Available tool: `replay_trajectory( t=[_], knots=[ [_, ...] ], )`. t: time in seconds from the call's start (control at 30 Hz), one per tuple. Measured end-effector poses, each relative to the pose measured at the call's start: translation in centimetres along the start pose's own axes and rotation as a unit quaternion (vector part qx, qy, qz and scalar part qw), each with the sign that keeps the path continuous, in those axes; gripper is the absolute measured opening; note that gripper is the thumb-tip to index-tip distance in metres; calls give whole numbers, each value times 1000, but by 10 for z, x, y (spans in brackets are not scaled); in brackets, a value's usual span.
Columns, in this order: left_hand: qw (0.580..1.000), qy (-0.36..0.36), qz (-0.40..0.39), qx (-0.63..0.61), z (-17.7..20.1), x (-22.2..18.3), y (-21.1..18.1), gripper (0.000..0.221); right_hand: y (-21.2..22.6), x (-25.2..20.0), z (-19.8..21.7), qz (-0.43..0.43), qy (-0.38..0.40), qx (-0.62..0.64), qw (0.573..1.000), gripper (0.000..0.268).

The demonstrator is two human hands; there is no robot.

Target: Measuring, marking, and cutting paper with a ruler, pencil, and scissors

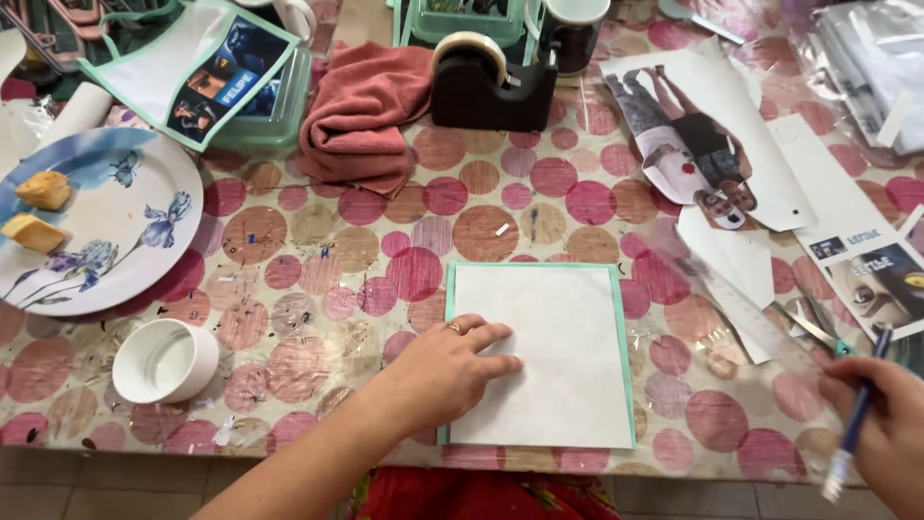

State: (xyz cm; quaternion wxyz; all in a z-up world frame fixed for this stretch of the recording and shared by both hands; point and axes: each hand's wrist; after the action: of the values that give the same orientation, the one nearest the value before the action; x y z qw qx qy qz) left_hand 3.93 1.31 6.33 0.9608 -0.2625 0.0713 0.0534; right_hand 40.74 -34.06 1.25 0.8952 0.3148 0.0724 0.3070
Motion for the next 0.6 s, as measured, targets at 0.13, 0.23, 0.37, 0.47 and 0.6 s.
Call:
replay_trajectory(
  t=[0.13,0.23,0.37,0.47,0.6],
  knots=[
    [1000,-6,3,-7,8,0,-7,44,-28,-5,-3,32,-5,61,998,29],
    [997,-71,-32,3,-7,-1,-2,40,121,-29,11,-178,45,-175,967,41],
    [995,-94,-20,19,-20,11,-7,27,78,-38,-21,-56,1,-199,978,36],
    [992,-112,-48,37,-27,20,-4,16,71,-45,-30,-19,-43,-198,979,31],
    [997,-71,-32,27,-18,24,-7,28,79,-46,-21,-8,-63,-129,990,35]
  ],
)
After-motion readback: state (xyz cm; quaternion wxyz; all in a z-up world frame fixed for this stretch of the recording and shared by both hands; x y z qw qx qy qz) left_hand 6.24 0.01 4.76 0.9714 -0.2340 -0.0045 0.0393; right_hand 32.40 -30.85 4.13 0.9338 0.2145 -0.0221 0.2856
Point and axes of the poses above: each hand's wrist, its own x-axis towards the middle knuckle, its own z-axis out of the back of the hand, y = z × x, and after that the axes turned 10 degrees about -x, right-handed
